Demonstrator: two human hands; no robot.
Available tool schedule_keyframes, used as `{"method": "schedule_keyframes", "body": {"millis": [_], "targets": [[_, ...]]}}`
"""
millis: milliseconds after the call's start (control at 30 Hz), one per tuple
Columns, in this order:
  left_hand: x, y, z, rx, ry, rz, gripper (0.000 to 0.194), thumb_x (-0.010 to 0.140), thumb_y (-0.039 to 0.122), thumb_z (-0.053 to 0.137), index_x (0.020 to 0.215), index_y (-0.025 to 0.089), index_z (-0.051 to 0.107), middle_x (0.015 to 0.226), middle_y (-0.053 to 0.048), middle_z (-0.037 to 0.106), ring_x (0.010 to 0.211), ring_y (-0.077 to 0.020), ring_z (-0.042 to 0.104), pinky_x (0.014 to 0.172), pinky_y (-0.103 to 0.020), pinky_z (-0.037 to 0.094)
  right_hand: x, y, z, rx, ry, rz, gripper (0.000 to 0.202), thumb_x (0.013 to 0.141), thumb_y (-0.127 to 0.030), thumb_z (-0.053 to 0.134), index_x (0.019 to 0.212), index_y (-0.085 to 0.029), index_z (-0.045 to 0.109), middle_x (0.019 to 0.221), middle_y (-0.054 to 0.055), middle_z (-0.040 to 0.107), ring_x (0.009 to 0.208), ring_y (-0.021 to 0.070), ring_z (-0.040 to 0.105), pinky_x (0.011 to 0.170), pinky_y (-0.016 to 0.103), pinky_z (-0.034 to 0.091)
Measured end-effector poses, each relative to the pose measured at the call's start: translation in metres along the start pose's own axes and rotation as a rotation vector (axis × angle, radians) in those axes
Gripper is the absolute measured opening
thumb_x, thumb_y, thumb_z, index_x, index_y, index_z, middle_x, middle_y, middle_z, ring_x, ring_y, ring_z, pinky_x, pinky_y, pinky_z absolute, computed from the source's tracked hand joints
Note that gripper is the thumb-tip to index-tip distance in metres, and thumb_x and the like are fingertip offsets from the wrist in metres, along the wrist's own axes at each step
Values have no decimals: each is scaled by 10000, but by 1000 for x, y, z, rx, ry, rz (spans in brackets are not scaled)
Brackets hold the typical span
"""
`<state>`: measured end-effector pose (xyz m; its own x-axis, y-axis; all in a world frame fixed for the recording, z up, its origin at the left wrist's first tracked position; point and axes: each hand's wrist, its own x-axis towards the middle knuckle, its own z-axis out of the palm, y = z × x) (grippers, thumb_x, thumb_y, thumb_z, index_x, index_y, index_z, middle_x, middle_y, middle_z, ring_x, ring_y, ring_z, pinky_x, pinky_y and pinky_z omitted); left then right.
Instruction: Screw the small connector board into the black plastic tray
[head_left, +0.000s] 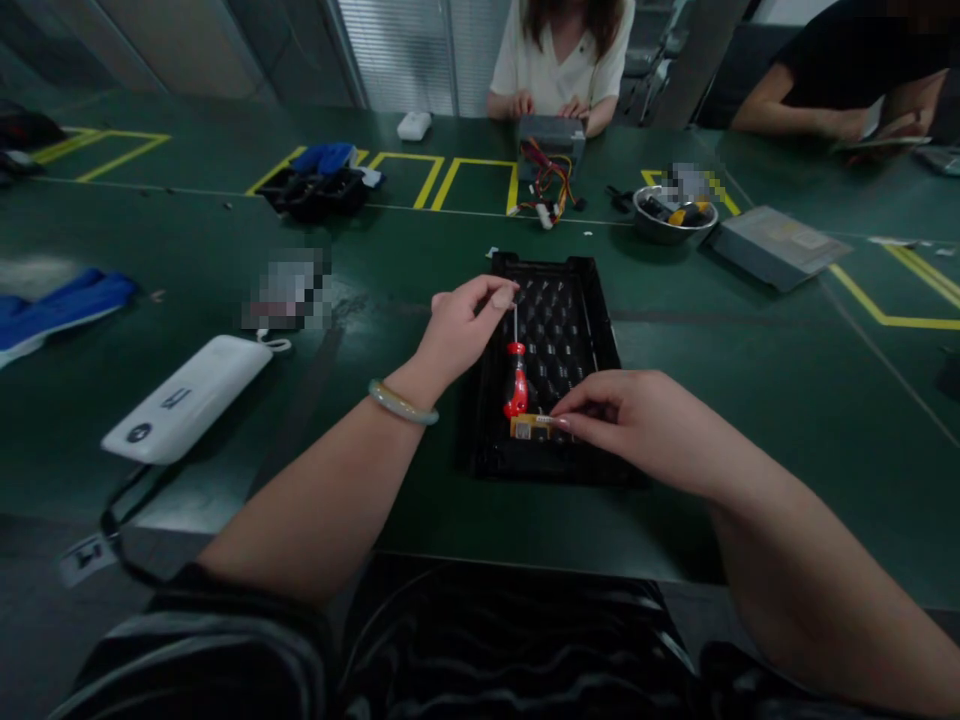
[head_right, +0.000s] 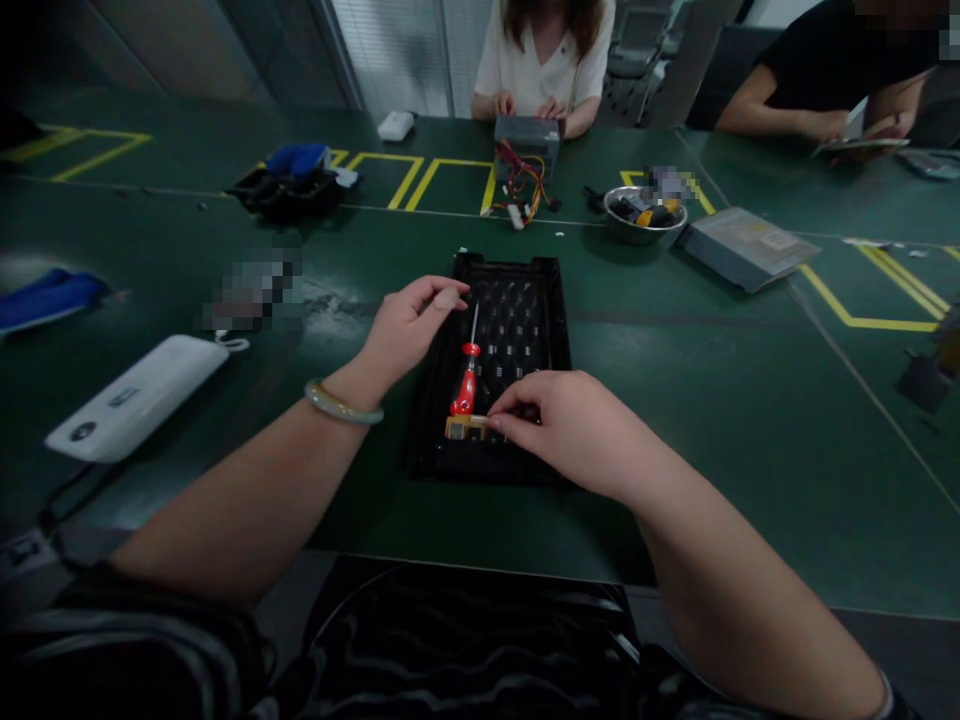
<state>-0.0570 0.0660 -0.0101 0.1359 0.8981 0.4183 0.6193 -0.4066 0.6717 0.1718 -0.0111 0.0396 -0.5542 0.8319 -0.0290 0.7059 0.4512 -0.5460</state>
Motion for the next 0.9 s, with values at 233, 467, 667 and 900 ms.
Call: {"method": "schedule_keyframes", "body": {"millis": [233,467,667,900], "targets": [[-1,-9,13,193,-35,69,240,964,342,525,1133,278,683,1181,-17,645,1155,-244,522,1040,-455,366,-3,-8,11,-151,-105,-73,140,933,-262,634,931,-280,773,929,-23,689,805,115,637,752,254,483],[3,-19,17,124,-111,63,208,930,282,547,1067,276,704,1126,-17,599,1149,-247,486,1067,-476,359,-8,-14,18,-311,-149,-126,132,933,-256,638,941,-270,769,873,6,658,763,144,610,702,291,469],[5,-25,20,73,-119,59,203,915,262,557,1043,273,714,1114,-18,584,1154,-251,485,1088,-483,359,-12,-15,21,-366,-146,-206,134,946,-273,622,1003,-268,744,887,5,670,778,157,623,718,318,470],[5,-25,19,73,-129,64,221,918,250,544,1068,276,703,1132,-18,576,1178,-261,479,1098,-508,358,-10,-15,26,-397,-145,-272,150,956,-242,585,965,-240,735,871,6,670,783,169,624,724,343,459]]}}
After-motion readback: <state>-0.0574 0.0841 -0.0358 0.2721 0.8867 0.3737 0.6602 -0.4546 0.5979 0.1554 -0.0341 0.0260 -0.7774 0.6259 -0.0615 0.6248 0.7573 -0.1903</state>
